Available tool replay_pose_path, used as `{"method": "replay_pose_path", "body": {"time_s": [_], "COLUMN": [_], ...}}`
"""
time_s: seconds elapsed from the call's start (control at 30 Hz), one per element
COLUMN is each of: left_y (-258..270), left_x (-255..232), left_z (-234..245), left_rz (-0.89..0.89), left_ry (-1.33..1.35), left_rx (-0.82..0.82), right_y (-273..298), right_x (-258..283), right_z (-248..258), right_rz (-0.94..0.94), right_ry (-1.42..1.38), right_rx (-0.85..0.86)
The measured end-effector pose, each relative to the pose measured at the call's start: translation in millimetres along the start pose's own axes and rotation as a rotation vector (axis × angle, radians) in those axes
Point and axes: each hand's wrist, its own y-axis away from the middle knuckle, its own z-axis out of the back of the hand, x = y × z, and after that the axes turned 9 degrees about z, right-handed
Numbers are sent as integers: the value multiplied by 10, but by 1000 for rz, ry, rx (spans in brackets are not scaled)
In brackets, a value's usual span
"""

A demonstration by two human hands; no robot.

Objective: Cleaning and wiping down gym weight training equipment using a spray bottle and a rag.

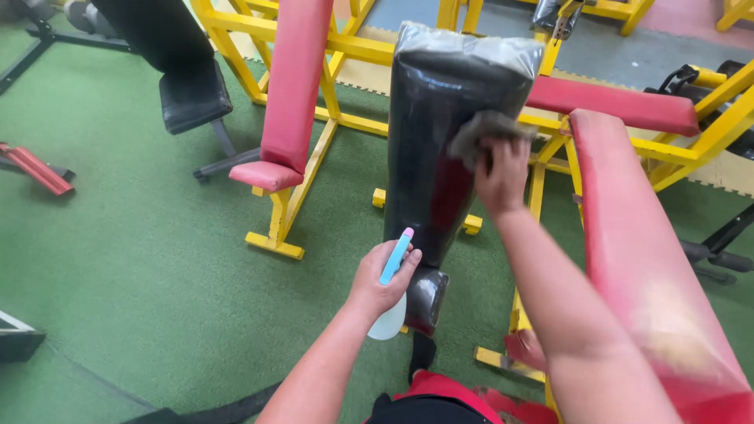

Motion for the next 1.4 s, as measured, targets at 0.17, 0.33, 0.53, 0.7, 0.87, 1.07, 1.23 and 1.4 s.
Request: {"method": "replay_pose_path", "body": {"time_s": [0.17,0.33,0.53,0.7,0.87,1.07,1.23,1.4], "left_y": [-448,-748,-941,-1081,-1222,-1247,-1255,-1289], "left_x": [-16,-214,-441,-650,-699,-762,-584,-578], "left_z": [-267,-494,-693,-728,-918,-918,-829,-650], "left_rz": [32,32,-103,-79,-71,-74,-118,-77], "left_ry": [34,23,-10,61,85,42,40,0], "left_rx": [-16,-14,-71,18,56,44,-16,-53], "right_y": [701,-244,-623,611,950,731,-269,-527], "right_x": [-159,-179,-176,-194,-112,-90,-101,-118], "right_z": [-104,242,253,-148,-132,-91,243,182], "right_rz": [-84,-34,13,-98,-267,-320,-160,-83], "right_ry": [-127,-223,-167,-292,-317,-423,-349,-236], "right_rx": [189,-43,-274,54,250,168,-89,-193]}}
